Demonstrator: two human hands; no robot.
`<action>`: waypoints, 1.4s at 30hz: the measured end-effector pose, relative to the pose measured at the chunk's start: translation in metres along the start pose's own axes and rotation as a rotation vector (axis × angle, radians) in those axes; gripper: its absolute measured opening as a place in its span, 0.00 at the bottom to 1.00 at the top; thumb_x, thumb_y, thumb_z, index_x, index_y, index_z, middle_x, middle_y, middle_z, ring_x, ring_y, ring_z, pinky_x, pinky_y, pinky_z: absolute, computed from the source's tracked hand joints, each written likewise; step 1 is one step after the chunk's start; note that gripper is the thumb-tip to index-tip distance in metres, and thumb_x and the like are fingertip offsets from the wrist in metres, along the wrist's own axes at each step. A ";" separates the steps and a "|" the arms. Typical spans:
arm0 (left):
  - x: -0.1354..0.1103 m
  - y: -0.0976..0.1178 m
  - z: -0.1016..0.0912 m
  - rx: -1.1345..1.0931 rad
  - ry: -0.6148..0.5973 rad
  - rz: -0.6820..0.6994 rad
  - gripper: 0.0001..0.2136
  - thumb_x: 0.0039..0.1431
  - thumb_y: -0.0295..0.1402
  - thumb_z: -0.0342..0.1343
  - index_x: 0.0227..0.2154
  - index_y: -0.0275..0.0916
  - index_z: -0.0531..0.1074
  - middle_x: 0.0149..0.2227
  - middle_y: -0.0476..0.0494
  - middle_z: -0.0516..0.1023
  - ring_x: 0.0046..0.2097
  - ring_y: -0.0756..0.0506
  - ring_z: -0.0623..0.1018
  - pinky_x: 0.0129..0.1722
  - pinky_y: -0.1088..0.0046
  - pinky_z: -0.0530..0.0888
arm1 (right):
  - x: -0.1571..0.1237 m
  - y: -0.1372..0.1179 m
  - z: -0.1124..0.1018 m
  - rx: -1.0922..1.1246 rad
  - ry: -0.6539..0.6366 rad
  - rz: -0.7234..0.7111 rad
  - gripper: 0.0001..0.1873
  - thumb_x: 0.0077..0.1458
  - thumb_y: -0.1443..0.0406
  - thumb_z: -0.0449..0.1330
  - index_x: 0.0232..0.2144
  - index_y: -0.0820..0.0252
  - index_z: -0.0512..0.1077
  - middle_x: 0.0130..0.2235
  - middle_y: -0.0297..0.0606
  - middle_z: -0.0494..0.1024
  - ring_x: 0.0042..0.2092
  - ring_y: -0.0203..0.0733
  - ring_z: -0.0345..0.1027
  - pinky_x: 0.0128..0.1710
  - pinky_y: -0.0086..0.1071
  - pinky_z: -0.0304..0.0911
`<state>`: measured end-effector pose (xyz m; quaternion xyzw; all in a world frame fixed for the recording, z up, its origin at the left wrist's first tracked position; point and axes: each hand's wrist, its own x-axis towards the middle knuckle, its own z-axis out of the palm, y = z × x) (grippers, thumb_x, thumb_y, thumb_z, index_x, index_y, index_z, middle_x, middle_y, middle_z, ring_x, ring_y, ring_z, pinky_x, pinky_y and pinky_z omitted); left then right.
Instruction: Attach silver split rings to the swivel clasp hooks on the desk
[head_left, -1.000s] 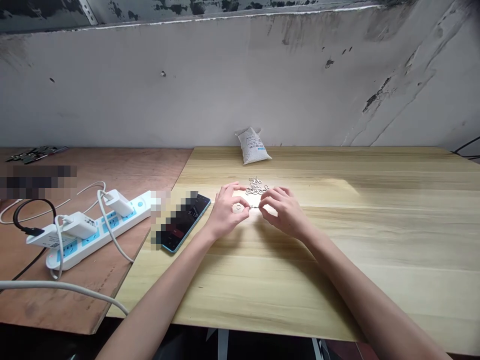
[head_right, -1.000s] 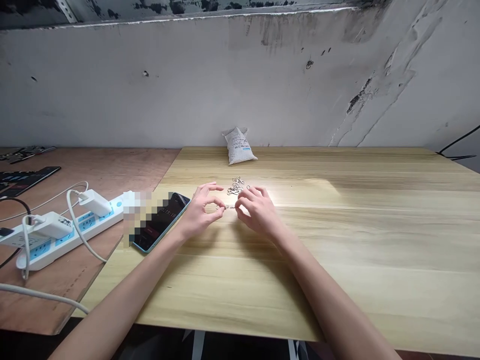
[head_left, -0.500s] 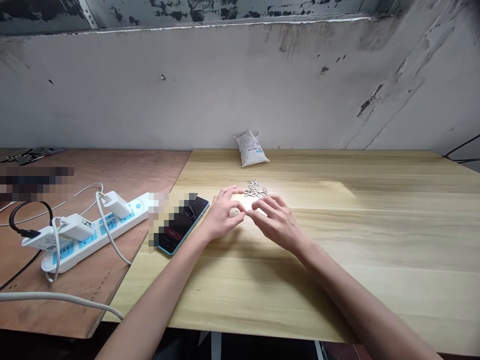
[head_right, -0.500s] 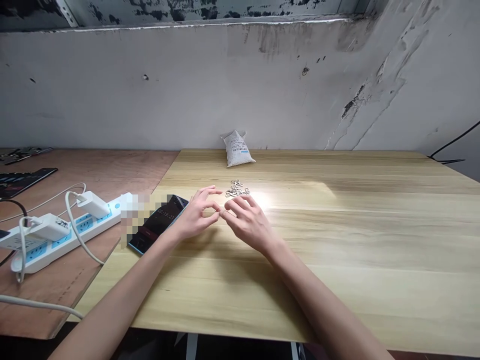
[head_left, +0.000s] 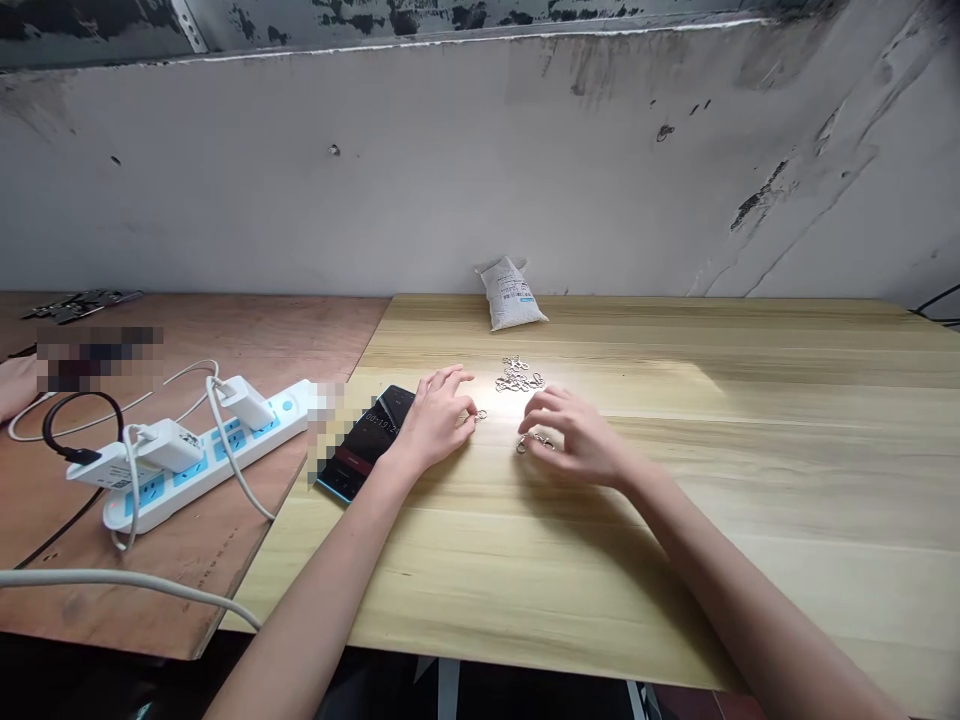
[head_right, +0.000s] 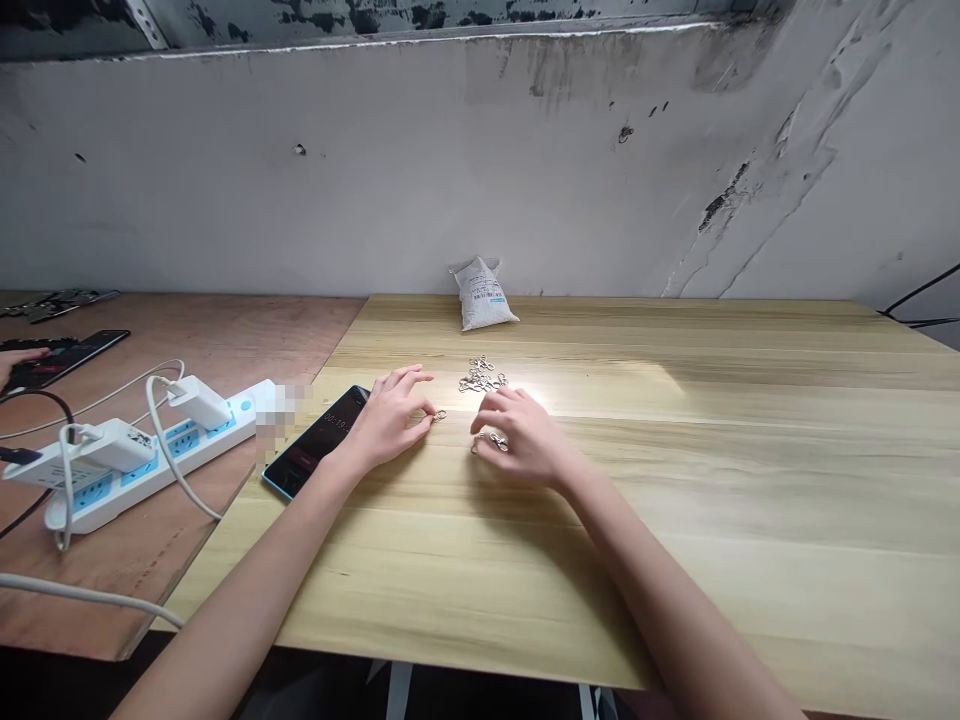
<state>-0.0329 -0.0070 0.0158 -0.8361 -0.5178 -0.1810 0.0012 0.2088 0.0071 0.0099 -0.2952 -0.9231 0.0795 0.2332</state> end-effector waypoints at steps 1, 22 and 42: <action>0.000 0.000 0.001 -0.003 -0.002 0.007 0.06 0.58 0.29 0.55 0.29 0.41 0.77 0.58 0.42 0.71 0.65 0.37 0.62 0.61 0.52 0.60 | 0.002 0.006 0.001 0.001 0.031 0.050 0.06 0.57 0.66 0.58 0.34 0.57 0.75 0.37 0.40 0.76 0.40 0.44 0.65 0.40 0.37 0.58; 0.001 0.006 0.007 -0.141 0.079 0.004 0.09 0.62 0.32 0.55 0.43 0.43 0.76 0.55 0.41 0.71 0.60 0.39 0.67 0.57 0.56 0.64 | 0.049 0.005 0.024 -0.071 0.105 0.242 0.04 0.53 0.69 0.58 0.27 0.59 0.70 0.30 0.35 0.76 0.33 0.38 0.66 0.36 0.34 0.55; 0.003 0.031 0.004 -0.618 0.162 0.038 0.02 0.57 0.33 0.63 0.30 0.43 0.78 0.46 0.45 0.76 0.53 0.43 0.71 0.57 0.59 0.67 | 0.001 -0.020 0.019 0.760 0.228 0.401 0.13 0.60 0.56 0.58 0.33 0.59 0.76 0.31 0.36 0.77 0.31 0.37 0.67 0.32 0.32 0.63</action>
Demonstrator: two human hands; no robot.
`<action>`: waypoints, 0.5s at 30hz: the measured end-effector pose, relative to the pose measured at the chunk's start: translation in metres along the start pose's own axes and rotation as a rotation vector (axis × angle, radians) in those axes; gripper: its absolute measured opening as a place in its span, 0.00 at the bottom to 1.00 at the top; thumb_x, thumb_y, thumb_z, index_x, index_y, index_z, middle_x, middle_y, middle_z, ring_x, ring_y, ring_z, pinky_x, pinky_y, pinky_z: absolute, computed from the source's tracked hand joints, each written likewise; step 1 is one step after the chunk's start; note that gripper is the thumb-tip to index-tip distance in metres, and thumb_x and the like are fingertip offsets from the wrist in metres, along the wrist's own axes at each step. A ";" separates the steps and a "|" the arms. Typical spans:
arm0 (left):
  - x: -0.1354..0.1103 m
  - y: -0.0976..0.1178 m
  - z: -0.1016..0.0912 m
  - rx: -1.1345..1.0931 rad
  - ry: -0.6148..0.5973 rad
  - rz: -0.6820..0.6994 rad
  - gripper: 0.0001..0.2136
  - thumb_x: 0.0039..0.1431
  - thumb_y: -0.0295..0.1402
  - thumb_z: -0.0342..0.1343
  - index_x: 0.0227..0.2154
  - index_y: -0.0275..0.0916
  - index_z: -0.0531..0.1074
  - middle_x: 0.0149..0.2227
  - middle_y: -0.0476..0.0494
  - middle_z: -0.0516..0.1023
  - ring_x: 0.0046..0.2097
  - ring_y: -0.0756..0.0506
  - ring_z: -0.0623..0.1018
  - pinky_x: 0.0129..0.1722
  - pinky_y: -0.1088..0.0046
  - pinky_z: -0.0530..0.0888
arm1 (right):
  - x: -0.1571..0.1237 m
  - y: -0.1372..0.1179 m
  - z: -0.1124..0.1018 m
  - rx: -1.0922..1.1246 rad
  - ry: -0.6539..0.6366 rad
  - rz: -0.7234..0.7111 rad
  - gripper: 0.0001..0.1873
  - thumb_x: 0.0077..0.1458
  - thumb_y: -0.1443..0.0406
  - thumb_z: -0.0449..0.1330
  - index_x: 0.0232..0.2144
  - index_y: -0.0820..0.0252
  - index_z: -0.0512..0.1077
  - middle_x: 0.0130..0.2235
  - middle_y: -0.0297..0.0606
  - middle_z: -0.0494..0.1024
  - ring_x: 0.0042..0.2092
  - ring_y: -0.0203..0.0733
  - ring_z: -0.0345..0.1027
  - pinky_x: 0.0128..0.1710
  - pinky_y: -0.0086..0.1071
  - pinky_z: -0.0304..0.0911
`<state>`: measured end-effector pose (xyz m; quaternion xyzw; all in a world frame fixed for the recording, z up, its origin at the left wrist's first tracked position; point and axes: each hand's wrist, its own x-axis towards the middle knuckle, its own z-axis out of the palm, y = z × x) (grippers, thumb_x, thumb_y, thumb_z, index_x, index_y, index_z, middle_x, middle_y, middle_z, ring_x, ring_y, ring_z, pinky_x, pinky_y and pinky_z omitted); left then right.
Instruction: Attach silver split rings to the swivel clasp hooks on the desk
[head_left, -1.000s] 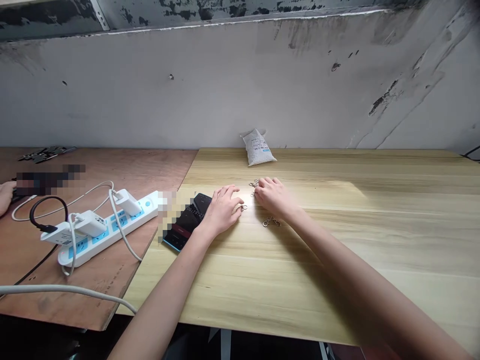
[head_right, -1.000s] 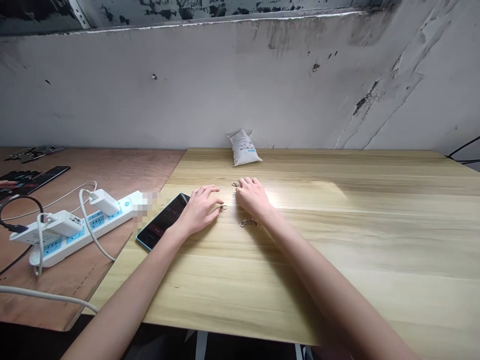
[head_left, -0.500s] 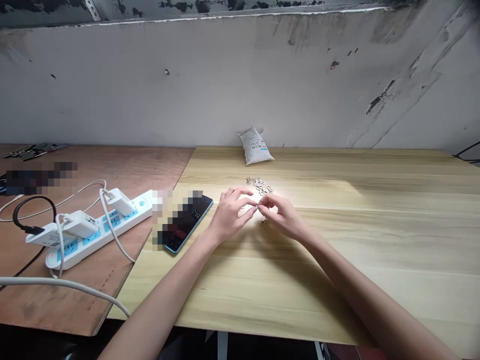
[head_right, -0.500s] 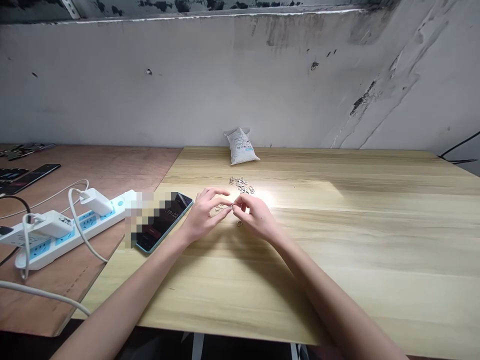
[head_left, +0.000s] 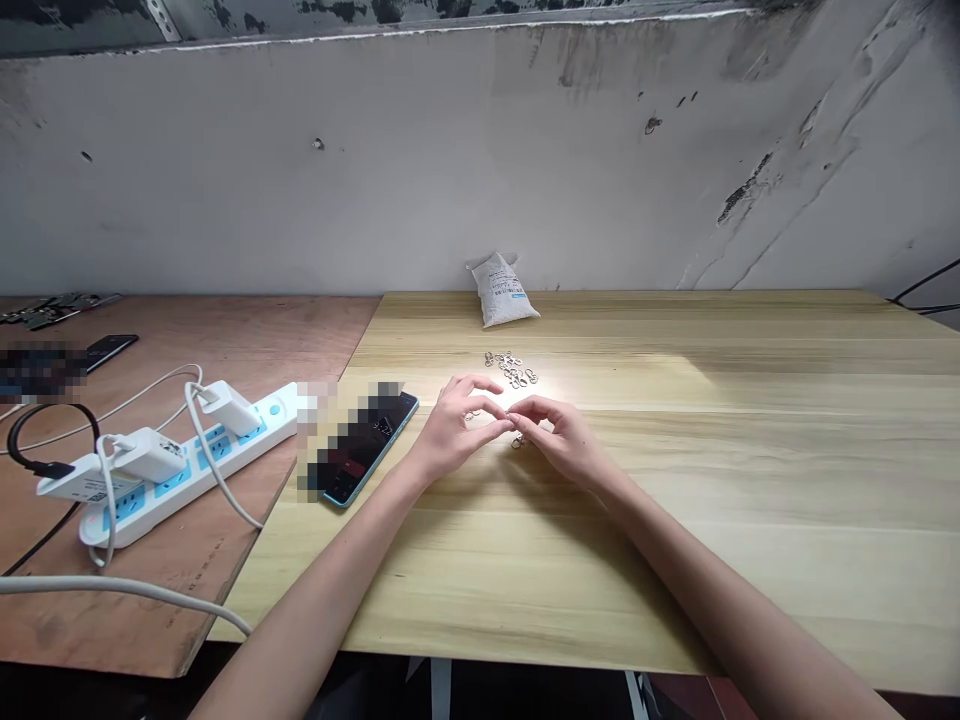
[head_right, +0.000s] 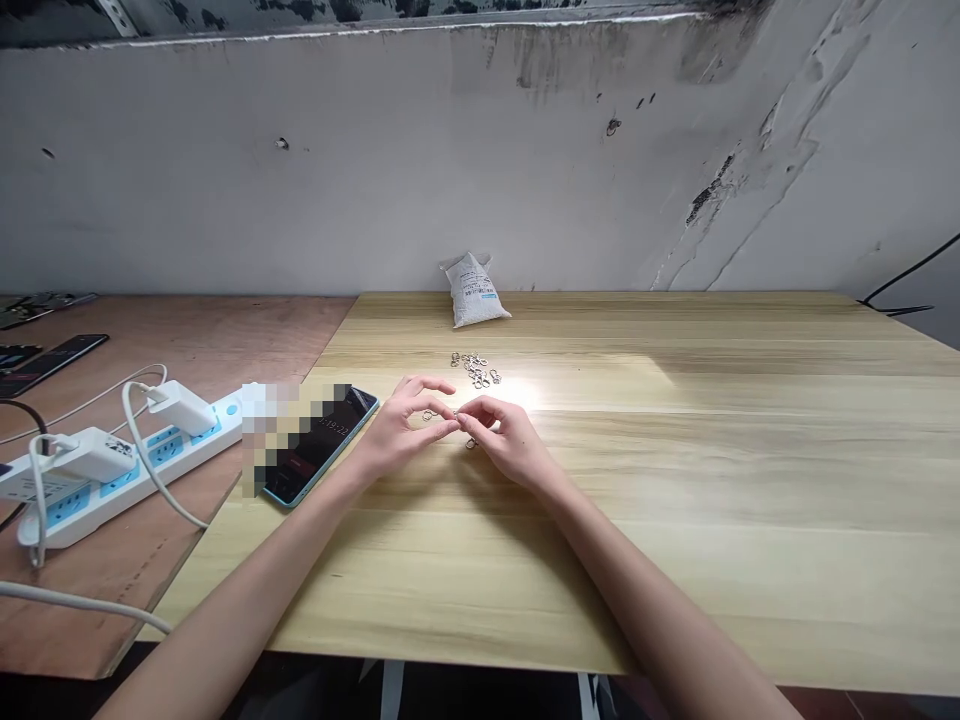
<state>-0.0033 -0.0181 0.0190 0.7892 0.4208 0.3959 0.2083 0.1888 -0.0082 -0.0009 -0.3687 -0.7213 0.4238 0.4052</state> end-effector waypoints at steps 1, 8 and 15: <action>0.000 0.000 0.000 -0.019 -0.001 -0.013 0.03 0.57 0.34 0.63 0.29 0.42 0.77 0.46 0.45 0.76 0.54 0.43 0.71 0.57 0.59 0.67 | 0.000 0.001 0.000 0.015 -0.012 0.001 0.13 0.60 0.56 0.59 0.34 0.59 0.76 0.31 0.37 0.78 0.32 0.37 0.67 0.32 0.32 0.63; 0.001 0.002 0.000 -0.130 0.004 -0.144 0.05 0.59 0.35 0.60 0.29 0.42 0.77 0.48 0.44 0.75 0.55 0.42 0.71 0.59 0.57 0.66 | 0.000 0.001 0.000 0.181 -0.050 0.077 0.16 0.58 0.52 0.61 0.37 0.58 0.77 0.31 0.36 0.77 0.29 0.35 0.65 0.28 0.30 0.62; 0.002 0.003 -0.006 -0.131 -0.055 -0.141 0.05 0.60 0.33 0.58 0.31 0.42 0.78 0.50 0.44 0.74 0.56 0.43 0.71 0.59 0.57 0.67 | -0.001 -0.003 -0.001 0.110 -0.016 0.049 0.16 0.59 0.52 0.59 0.33 0.59 0.75 0.30 0.36 0.75 0.29 0.35 0.65 0.29 0.31 0.63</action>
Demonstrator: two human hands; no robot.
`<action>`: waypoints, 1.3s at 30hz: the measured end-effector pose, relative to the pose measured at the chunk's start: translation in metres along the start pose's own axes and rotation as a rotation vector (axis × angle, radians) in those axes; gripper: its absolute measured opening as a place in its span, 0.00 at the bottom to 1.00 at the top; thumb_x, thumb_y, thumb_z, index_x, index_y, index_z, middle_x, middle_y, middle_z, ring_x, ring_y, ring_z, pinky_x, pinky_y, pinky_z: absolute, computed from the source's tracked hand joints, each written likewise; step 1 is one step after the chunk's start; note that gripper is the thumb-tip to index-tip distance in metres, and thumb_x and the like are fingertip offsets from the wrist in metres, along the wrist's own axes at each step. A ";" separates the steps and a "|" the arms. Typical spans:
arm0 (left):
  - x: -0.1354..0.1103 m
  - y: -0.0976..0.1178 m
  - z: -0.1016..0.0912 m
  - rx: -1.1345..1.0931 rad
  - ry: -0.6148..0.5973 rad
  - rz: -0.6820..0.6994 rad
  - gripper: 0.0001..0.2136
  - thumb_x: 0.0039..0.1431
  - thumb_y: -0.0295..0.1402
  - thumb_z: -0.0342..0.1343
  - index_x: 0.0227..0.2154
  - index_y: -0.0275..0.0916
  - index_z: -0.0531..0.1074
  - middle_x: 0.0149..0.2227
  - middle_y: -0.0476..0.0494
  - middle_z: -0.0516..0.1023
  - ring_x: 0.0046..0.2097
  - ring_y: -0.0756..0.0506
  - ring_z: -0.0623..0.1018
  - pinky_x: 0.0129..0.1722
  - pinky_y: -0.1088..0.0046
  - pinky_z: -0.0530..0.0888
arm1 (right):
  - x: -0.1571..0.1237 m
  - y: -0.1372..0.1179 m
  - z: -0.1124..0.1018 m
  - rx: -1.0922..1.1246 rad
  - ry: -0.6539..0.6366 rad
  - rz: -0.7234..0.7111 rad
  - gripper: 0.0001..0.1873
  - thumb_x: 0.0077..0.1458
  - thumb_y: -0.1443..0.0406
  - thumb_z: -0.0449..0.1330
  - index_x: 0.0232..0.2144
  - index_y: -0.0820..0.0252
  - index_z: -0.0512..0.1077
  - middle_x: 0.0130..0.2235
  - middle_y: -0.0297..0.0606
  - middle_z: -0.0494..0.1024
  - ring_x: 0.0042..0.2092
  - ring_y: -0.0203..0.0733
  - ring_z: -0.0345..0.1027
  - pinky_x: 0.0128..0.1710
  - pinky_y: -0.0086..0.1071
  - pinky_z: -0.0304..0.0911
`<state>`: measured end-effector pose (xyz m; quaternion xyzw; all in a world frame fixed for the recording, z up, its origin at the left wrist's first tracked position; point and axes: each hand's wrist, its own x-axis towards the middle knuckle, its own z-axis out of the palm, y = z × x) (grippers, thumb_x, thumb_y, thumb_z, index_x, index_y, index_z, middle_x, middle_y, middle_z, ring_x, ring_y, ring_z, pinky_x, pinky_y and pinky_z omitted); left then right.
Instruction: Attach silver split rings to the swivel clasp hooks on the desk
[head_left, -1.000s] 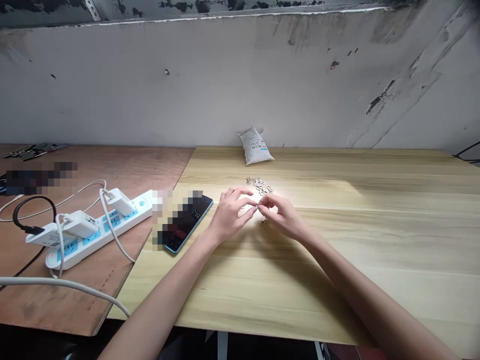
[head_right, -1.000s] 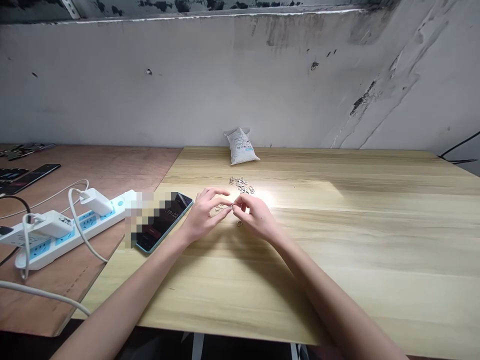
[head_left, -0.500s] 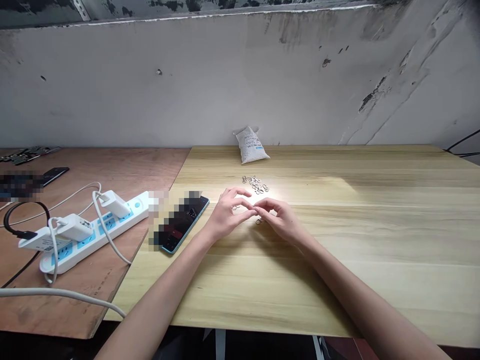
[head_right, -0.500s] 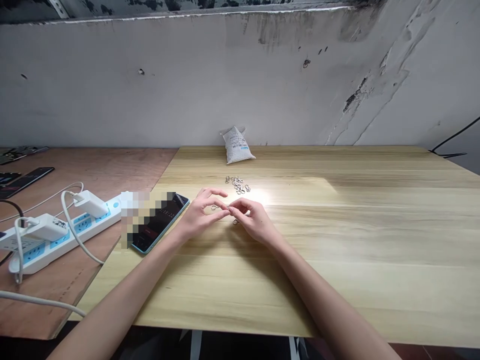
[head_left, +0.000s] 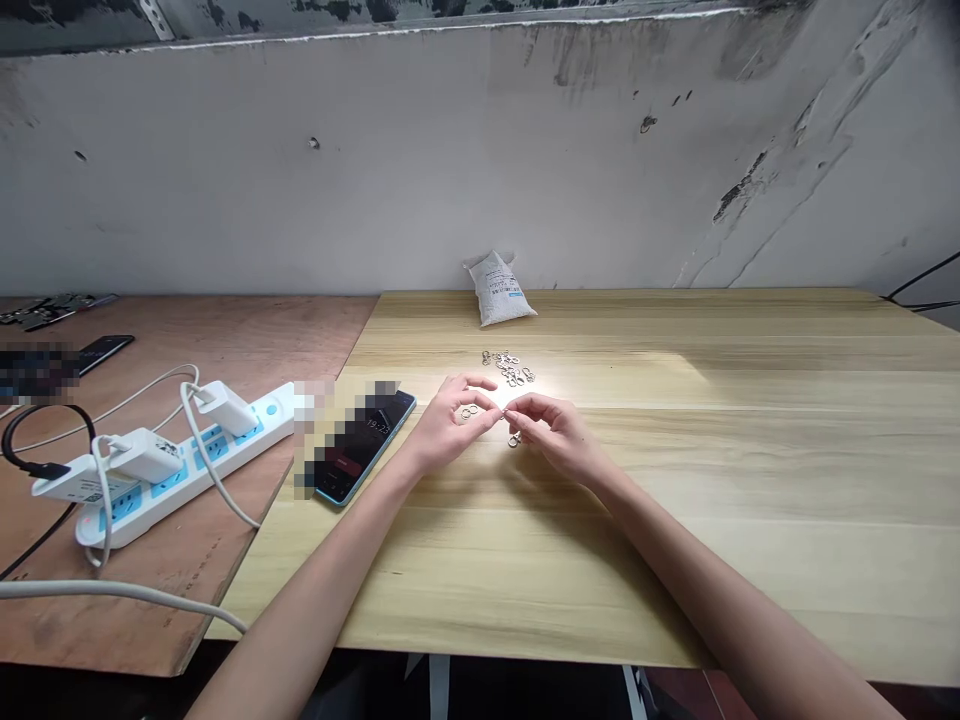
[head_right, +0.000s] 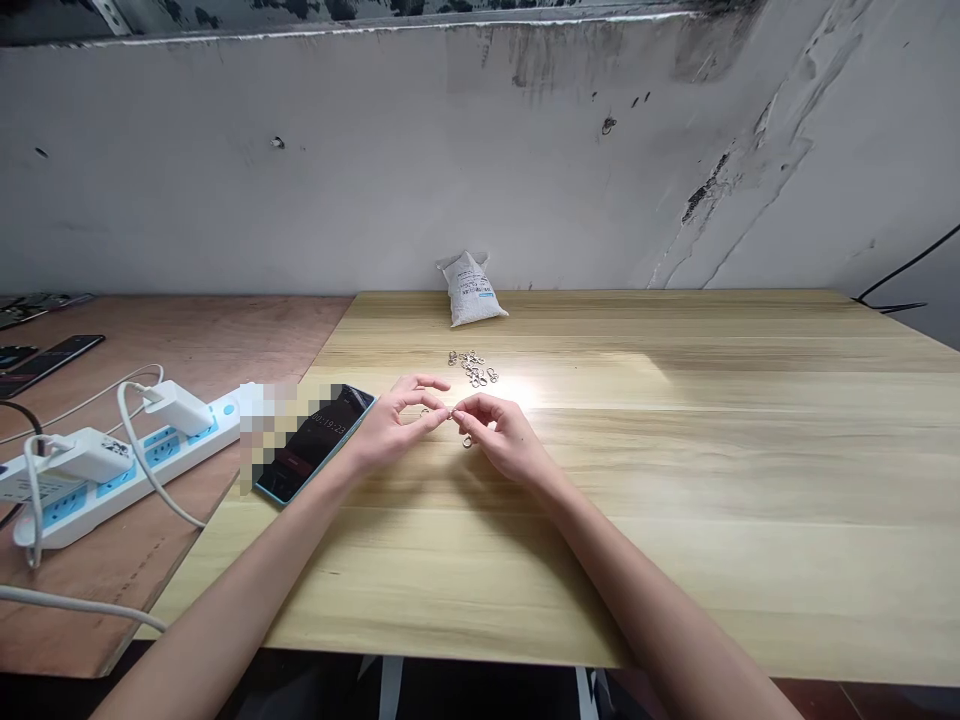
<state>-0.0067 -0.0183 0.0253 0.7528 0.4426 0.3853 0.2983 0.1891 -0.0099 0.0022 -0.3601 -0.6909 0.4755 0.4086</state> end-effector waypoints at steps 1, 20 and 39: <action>-0.001 0.000 -0.001 0.017 -0.016 0.015 0.04 0.60 0.32 0.59 0.31 0.42 0.78 0.50 0.44 0.74 0.57 0.43 0.71 0.59 0.57 0.67 | 0.000 0.000 0.000 -0.007 0.002 -0.007 0.16 0.59 0.52 0.59 0.33 0.59 0.75 0.31 0.36 0.75 0.29 0.35 0.65 0.29 0.31 0.63; -0.001 0.003 0.006 0.057 0.053 0.111 0.03 0.55 0.26 0.61 0.29 0.41 0.76 0.48 0.44 0.75 0.55 0.43 0.71 0.56 0.58 0.69 | 0.000 0.001 0.012 0.273 0.045 0.077 0.16 0.58 0.52 0.61 0.33 0.59 0.71 0.26 0.31 0.69 0.28 0.33 0.61 0.30 0.30 0.59; 0.001 -0.002 0.000 0.003 0.067 0.060 0.02 0.59 0.31 0.60 0.33 0.42 0.78 0.49 0.43 0.74 0.56 0.43 0.71 0.59 0.57 0.65 | -0.001 -0.004 0.016 0.362 0.061 0.105 0.18 0.55 0.50 0.62 0.32 0.58 0.70 0.25 0.30 0.68 0.27 0.33 0.60 0.30 0.32 0.59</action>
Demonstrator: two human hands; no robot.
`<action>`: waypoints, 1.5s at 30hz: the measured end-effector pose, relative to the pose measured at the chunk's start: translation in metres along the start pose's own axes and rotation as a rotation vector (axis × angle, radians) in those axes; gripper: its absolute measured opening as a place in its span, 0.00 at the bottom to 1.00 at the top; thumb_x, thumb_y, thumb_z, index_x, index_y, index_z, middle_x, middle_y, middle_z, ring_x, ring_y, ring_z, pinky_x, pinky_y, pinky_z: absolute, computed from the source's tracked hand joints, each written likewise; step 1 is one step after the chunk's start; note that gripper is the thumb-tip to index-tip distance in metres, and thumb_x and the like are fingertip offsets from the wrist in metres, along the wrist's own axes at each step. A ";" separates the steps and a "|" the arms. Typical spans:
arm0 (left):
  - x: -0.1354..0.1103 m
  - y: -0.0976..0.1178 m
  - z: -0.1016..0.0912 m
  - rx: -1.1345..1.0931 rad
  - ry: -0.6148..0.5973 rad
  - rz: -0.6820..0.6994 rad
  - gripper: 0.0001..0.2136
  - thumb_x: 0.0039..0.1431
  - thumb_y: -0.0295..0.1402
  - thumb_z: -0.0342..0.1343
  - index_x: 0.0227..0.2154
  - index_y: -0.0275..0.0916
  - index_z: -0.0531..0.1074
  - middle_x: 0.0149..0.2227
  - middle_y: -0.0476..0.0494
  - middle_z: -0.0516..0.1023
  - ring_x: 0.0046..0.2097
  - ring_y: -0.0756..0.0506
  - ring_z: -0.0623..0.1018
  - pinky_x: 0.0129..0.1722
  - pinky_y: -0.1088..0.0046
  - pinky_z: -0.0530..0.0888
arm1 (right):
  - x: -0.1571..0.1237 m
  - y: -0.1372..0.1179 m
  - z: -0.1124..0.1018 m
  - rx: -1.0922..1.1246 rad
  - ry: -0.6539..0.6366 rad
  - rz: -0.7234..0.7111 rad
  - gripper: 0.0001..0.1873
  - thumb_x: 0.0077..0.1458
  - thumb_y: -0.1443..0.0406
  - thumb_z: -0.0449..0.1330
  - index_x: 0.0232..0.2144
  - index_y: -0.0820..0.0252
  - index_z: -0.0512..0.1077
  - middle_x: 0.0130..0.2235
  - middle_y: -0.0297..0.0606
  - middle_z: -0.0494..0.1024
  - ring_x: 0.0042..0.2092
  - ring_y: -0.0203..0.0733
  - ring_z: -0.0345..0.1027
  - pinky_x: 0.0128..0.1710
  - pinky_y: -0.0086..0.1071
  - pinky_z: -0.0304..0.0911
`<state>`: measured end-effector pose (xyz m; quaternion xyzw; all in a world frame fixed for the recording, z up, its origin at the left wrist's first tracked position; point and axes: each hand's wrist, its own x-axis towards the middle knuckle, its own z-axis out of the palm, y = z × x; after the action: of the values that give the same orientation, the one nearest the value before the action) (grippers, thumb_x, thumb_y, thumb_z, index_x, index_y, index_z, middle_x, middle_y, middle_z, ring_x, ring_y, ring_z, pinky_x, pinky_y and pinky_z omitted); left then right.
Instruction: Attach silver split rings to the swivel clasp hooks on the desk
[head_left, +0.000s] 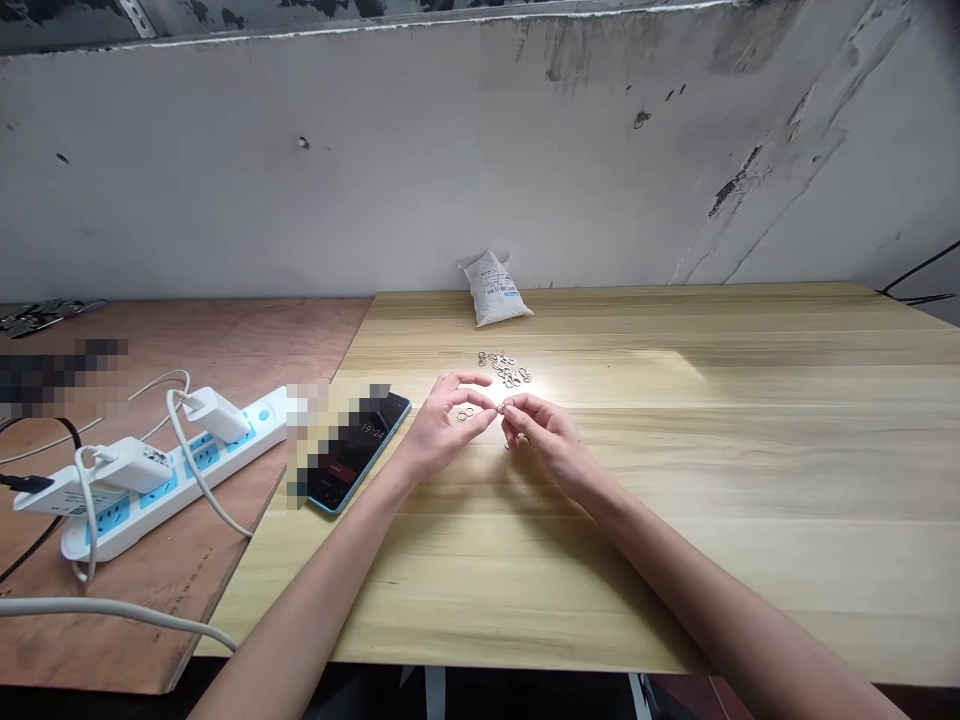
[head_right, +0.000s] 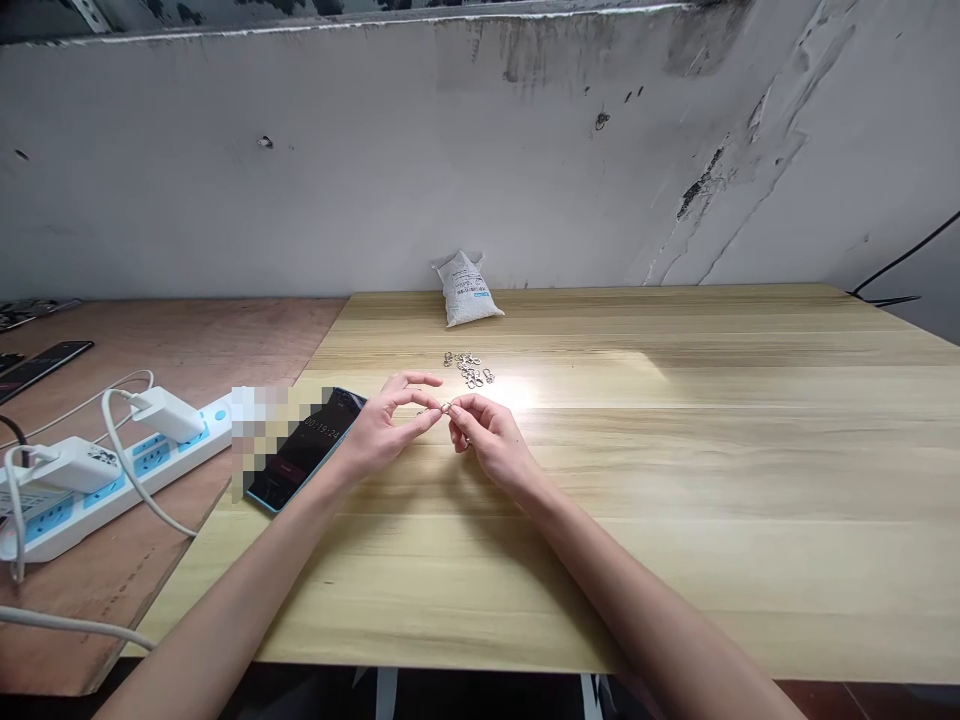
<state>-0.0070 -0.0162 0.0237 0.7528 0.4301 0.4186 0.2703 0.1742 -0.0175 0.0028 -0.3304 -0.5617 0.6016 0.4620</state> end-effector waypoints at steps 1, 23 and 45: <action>0.000 0.000 0.000 -0.002 -0.005 -0.001 0.03 0.59 0.31 0.60 0.33 0.42 0.78 0.49 0.43 0.74 0.56 0.43 0.71 0.59 0.57 0.65 | 0.000 0.000 0.000 0.007 -0.001 -0.001 0.18 0.55 0.49 0.62 0.32 0.58 0.70 0.25 0.30 0.68 0.27 0.33 0.60 0.30 0.32 0.59; -0.002 -0.008 0.006 0.299 0.004 0.281 0.03 0.59 0.26 0.58 0.33 0.41 0.75 0.49 0.42 0.74 0.56 0.41 0.68 0.54 0.57 0.71 | 0.000 0.007 -0.002 -0.190 0.033 -0.004 0.18 0.57 0.51 0.59 0.31 0.60 0.70 0.24 0.30 0.68 0.27 0.34 0.60 0.29 0.31 0.57; 0.000 -0.015 -0.007 0.401 0.070 0.106 0.03 0.59 0.28 0.57 0.30 0.40 0.73 0.51 0.43 0.74 0.58 0.40 0.67 0.58 0.56 0.64 | -0.002 -0.003 -0.014 -1.059 -0.135 -0.671 0.07 0.60 0.69 0.55 0.31 0.56 0.72 0.31 0.36 0.78 0.34 0.40 0.68 0.40 0.37 0.58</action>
<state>-0.0196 -0.0081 0.0159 0.7981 0.4738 0.3642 0.0774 0.1882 -0.0149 0.0034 -0.2816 -0.8844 0.0839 0.3627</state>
